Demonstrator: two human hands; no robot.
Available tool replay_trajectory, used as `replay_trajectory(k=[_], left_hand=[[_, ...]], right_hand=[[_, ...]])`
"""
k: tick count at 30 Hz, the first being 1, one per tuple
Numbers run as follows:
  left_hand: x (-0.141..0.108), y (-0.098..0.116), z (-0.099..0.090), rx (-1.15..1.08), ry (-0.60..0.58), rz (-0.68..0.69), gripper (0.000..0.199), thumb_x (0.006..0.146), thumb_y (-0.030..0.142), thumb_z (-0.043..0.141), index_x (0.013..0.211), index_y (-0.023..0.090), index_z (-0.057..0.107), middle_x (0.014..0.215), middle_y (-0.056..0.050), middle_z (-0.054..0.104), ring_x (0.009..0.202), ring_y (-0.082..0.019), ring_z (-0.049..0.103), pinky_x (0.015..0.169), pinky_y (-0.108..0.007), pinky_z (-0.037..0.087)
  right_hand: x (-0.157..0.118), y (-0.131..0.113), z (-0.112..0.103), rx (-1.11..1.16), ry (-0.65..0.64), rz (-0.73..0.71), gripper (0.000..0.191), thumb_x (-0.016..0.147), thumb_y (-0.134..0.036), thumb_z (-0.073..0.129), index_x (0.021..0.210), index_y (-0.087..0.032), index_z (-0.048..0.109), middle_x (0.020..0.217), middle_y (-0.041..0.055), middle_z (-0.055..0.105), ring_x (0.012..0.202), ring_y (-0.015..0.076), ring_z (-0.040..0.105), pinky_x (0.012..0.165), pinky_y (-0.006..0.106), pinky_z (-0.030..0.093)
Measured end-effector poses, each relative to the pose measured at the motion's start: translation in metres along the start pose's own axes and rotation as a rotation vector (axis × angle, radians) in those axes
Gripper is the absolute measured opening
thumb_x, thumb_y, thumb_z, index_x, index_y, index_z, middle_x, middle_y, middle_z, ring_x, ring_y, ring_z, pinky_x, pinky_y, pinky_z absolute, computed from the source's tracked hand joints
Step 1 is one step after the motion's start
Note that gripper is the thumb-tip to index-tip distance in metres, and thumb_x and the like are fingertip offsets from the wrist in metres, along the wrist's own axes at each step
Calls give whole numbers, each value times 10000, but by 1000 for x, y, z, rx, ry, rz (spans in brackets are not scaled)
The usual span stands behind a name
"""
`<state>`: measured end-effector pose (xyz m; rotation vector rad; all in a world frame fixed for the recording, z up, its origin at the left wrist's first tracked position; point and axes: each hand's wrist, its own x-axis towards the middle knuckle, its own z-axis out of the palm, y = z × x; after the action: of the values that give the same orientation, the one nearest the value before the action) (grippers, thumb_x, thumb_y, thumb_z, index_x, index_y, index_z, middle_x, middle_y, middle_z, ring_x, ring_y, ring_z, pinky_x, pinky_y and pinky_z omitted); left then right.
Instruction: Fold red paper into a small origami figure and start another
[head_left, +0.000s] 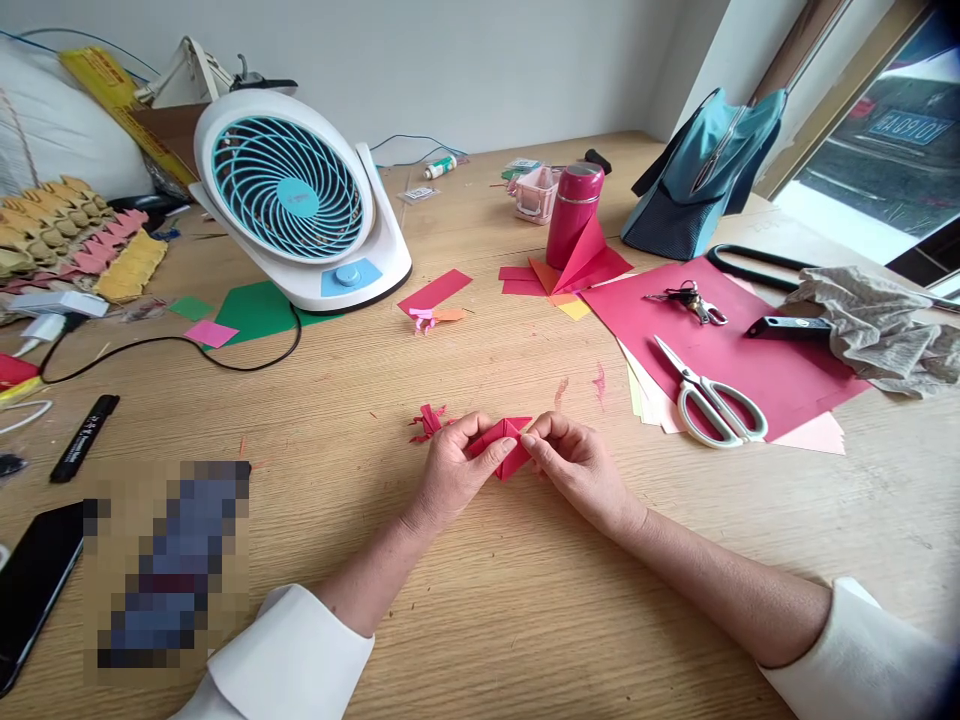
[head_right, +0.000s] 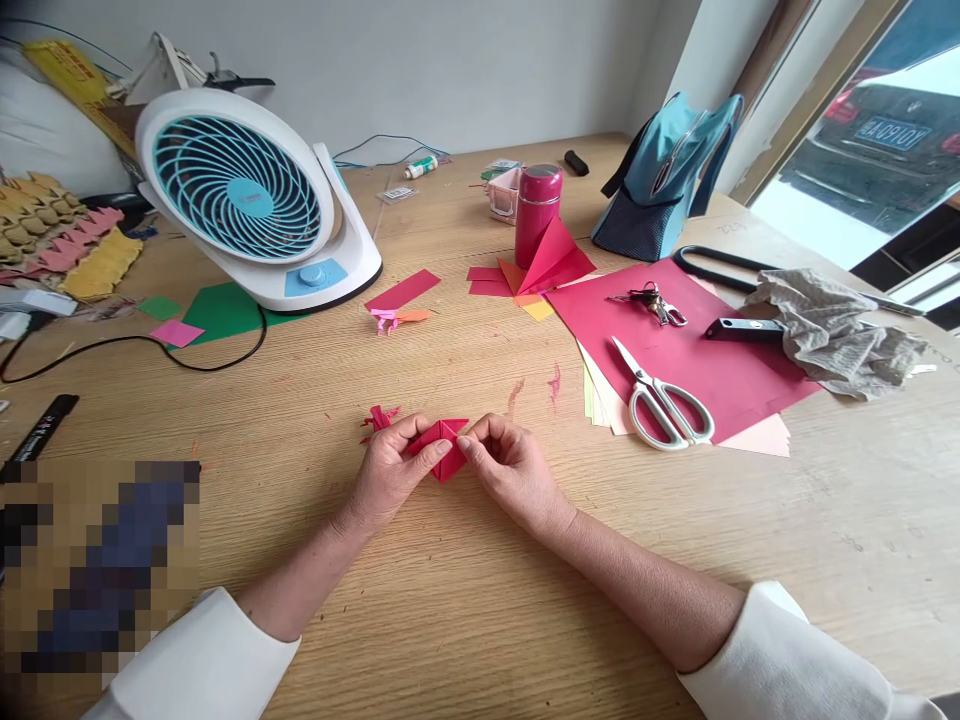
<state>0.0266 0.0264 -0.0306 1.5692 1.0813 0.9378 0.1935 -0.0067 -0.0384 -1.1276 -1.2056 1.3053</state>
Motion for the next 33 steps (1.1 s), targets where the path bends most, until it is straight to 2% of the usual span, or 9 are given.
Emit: replay_trajectory(k=[10, 23, 29, 33], left_hand=[[-1, 0, 2, 91, 15, 43, 276, 786, 280, 617, 601, 192, 431, 537, 60, 398, 518, -85, 343, 500, -221, 283], [-11, 0, 7, 260, 118, 199, 264, 831, 241, 633, 642, 196, 455, 594, 49, 441, 544, -94, 389, 561, -229, 335], [-8, 2, 6, 180, 93, 120, 237, 837, 256, 624, 645, 186, 504, 596, 46, 475, 557, -94, 418, 560, -220, 351], [-6, 6, 5, 66, 92, 8, 192, 823, 302, 640, 690, 171, 591, 619, 31, 529, 589, -104, 465, 567, -218, 375]], right_hand=[[1, -2, -1, 27, -53, 9, 369, 833, -522, 703, 776, -179, 576, 659, -28, 512, 581, 101, 422, 551, 255, 345], [3, -5, -1, -11, -59, 6, 427, 842, -608, 651, 786, -191, 575, 686, -9, 545, 612, 119, 462, 557, 256, 379], [2, -3, -2, 12, -76, -3, 398, 858, -571, 652, 802, -183, 581, 683, -18, 534, 604, 110, 443, 564, 256, 365], [2, -1, -2, -4, -93, 8, 385, 843, -545, 681, 790, -180, 572, 672, -24, 516, 607, 110, 427, 571, 259, 345]])
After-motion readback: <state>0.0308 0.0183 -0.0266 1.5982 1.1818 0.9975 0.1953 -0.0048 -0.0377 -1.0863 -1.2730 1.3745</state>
